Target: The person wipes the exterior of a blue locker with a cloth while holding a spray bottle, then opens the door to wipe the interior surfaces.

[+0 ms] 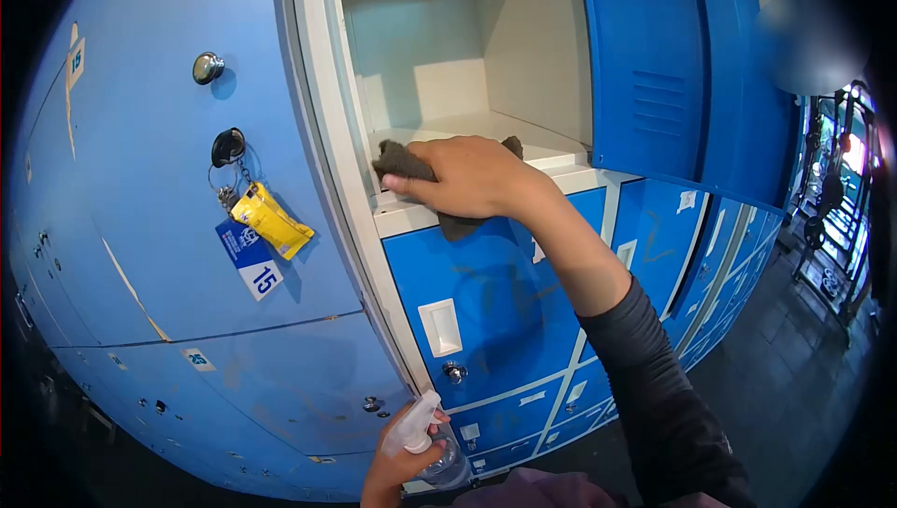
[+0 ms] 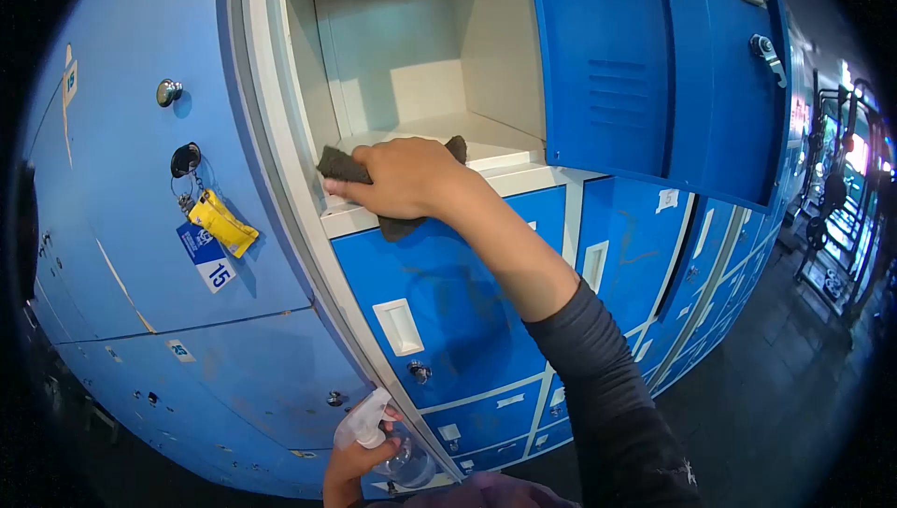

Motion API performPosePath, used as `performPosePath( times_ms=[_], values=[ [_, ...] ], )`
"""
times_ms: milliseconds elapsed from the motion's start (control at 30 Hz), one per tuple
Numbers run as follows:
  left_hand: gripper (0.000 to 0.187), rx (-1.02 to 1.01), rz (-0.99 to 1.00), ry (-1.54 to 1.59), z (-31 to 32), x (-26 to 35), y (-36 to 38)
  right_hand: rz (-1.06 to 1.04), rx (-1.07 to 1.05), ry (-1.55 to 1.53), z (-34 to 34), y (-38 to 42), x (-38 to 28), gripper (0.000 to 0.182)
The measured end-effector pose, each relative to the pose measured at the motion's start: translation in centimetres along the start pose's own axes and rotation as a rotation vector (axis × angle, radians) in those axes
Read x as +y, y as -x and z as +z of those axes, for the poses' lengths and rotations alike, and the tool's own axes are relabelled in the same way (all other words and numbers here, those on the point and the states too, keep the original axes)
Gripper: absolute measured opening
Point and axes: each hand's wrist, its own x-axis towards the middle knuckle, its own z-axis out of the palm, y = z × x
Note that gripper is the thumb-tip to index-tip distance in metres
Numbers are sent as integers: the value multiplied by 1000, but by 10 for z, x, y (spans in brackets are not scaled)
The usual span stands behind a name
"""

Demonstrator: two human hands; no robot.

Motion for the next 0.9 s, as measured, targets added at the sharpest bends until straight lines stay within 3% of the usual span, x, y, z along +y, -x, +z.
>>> performPosePath(
  times_ms=[167, 233, 300, 500, 633, 733, 900],
  values=[
    [59, -31, -10, 25, 3, 0, -3, 285, 39, 230, -9, 15, 37, 48],
    [62, -25, -53, 23, 3, 0, -3, 344, 213, 400, -7, 36, 51, 39],
    [62, -25, -81, 19, 1, 0, -4, 312, 475, 439, 3, 65, 58, 32],
    [58, -42, -95, 0, -4, -5, -7, 109, 931, 338, 10, 121, 61, 56],
    [58, -83, -107, -32, -2, -8, -16, -193, 624, 269, 29, 106, 50, 64],
    [59, -85, -111, -70, 8, -2, -22, -145, 659, 153, 29, 101, 58, 60],
    [59, -104, -99, -51, 16, -6, -24, 20, 742, 355, 22, 107, 78, 58]
  ],
)
